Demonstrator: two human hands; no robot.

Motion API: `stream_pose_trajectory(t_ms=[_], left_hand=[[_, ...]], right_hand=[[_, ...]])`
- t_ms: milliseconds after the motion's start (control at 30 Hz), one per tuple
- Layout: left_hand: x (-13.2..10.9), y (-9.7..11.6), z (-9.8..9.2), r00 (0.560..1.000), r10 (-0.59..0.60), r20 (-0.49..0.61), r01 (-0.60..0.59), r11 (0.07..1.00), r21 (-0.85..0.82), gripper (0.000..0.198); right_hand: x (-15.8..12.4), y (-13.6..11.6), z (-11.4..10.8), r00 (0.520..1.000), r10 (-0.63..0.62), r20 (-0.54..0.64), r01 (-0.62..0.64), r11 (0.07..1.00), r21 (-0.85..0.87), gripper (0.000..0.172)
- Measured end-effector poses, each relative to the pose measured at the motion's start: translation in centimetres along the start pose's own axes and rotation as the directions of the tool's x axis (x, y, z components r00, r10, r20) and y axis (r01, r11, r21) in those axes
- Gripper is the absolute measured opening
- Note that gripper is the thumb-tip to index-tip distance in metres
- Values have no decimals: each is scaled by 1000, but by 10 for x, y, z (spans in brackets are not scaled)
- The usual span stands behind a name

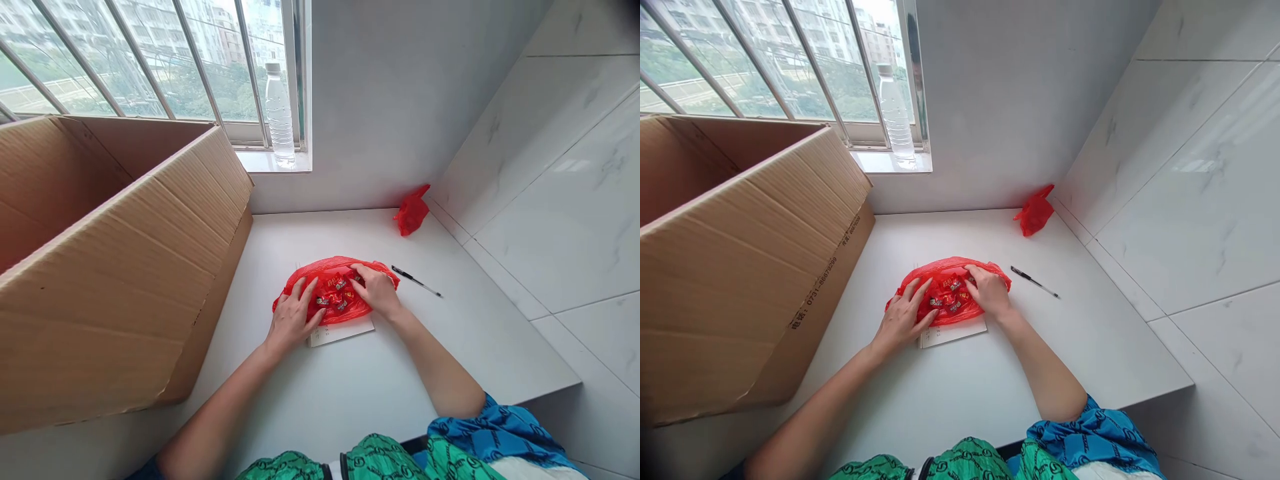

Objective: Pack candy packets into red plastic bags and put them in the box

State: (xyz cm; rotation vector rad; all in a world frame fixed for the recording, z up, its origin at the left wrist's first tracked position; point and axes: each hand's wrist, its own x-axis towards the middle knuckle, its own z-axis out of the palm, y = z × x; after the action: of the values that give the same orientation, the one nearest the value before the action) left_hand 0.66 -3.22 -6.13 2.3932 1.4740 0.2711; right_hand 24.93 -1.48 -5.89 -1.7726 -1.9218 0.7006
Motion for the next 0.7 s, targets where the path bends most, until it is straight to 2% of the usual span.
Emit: stream_pose_trajectory(t_ms=[67,133,200,300,433,533,600,700], left_hand=[[0,0,-1,1000,-4,-19,4,1000,-26,59],[1,1,-4,998,-1,-58,-2,998,-58,54],[2,3,-8,994,4,-113,-14,996,-86,47],[4,10,-18,980,3,-198,-29,991,-132,35],[3,17,-26,973,-4,-231,-58,964,-258,24],[1,20,-27,979,2,-205,-83,918,-388,23],[0,22,-27,982,16,-186,-99,888,-449,23],[1,25,-25,987,29,-161,-103,876,-472,22]], right_hand=[[-2,-2,-8,998,62,-29,-51,955,291,29],[-4,-5,-14,991,130,33,-125,814,568,35],[-6,-11,-17,983,142,116,-181,655,734,40],[-10,-22,-15,977,104,185,-212,533,819,40],[-19,-38,-7,955,6,295,-265,459,848,39],[-25,-46,-3,953,-28,303,-250,493,833,43],[-27,-49,-1,961,-54,270,-187,591,784,34],[-27,-51,0,971,-115,211,-43,779,626,13]])
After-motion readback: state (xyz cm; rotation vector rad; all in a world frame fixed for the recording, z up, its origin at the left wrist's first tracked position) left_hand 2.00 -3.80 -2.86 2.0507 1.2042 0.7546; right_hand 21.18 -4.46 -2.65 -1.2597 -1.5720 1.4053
